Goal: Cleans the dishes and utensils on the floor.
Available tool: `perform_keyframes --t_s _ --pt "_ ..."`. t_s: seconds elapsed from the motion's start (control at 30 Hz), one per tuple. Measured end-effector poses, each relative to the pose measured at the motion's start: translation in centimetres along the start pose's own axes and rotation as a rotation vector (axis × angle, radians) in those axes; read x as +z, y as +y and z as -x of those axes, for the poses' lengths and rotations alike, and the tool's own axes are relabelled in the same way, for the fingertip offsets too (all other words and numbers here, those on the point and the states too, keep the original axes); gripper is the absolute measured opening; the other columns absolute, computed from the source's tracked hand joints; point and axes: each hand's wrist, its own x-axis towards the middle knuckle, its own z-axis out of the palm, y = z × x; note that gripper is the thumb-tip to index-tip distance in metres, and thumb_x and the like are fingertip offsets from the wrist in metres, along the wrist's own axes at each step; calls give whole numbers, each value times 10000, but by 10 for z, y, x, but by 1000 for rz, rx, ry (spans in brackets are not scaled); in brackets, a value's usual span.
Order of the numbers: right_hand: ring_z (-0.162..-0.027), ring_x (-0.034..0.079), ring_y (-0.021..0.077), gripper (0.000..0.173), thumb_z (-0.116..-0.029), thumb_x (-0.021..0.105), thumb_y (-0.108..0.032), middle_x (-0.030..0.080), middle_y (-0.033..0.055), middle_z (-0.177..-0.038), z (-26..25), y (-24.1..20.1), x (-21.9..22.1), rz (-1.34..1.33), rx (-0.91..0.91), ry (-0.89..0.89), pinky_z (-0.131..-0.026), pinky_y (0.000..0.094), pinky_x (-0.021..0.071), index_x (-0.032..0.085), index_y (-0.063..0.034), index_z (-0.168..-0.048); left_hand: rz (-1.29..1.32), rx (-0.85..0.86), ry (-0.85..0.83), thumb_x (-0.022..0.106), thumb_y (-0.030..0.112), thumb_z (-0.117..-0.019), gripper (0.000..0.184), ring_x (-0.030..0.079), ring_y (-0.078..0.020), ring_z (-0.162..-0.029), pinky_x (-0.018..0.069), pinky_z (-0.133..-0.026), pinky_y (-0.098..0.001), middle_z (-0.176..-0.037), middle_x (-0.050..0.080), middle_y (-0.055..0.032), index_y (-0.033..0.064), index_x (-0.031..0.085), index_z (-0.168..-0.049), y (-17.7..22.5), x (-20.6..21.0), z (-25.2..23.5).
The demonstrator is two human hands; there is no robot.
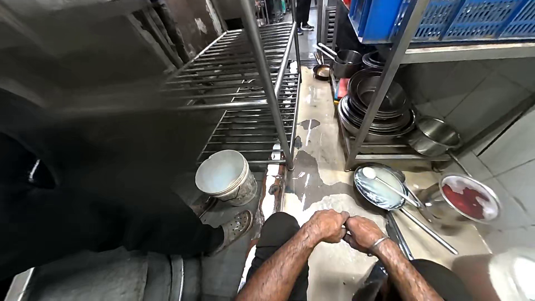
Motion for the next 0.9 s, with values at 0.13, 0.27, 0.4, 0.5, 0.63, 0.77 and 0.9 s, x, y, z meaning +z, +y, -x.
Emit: perform_keyframes --t_s 0.13,0.27,0.4,0.5,0.63,0.77,0.9 --pt "-1093 686 407 378 -1009 598 -374 706 225 -1111 -1 0 0 8 -1 3 -898 606 534 666 -18 -1115 6 5 -4 541 273 -1035 456 677 -401 -1148 526 -936 -663 -1207 703 -195 155 514 -1475 0 -1 0" --pt "-1085 688 404 377 -1006 599 -374 707 221 -1101 -2 1 -1 12 -4 7 -887 607 535 667 -18 -1107 -4 4 -8 540 279 -1034 457 673 -402 -1155 525 -936 -661 -1211 700 -193 151 511 -1472 -2 -1 -3" --pt "-1098 686 415 389 -1002 611 -385 708 225 -1131 -3 3 2 -26 -3 22 -908 630 534 677 -29 -1145 -5 4 6 550 284 -1027 459 675 -412 -1149 525 -929 -676 -1214 702 -200 147 524 -1464 -3 -1 -3" --pt "-1085 689 412 379 -993 623 -382 710 221 -1111 -3 3 4 -34 -5 22 -896 622 539 677 -29 -1120 6 5 1 552 280 -1024 463 678 -409 -1145 528 -930 -669 -1213 703 -197 151 524 -1467 -2 1 -1" --pt "-1069 695 412 377 -986 630 -382 714 219 -1095 -4 2 4 -40 -20 41 -879 628 541 679 -29 -1109 -5 2 2 550 291 -1023 456 683 -404 -1134 534 -926 -661 -1199 707 -195 160 527 -1459 -4 1 -1" --pt "-1079 694 410 372 -993 623 -384 715 213 -1111 -3 3 6 -42 -27 43 -877 630 541 679 -37 -1116 -7 1 -4 546 297 -1025 472 688 -399 -1132 535 -925 -663 -1189 713 -190 167 511 -1478 -3 2 -2" --pt "-1072 695 411 356 -987 630 -366 715 216 -1100 1 3 3 -41 -28 45 -868 627 543 680 -32 -1099 -10 -1 -14 544 295 -1032 478 678 -402 -1152 525 -948 -663 -1209 706 -196 165 503 -1490 -1 1 -2"
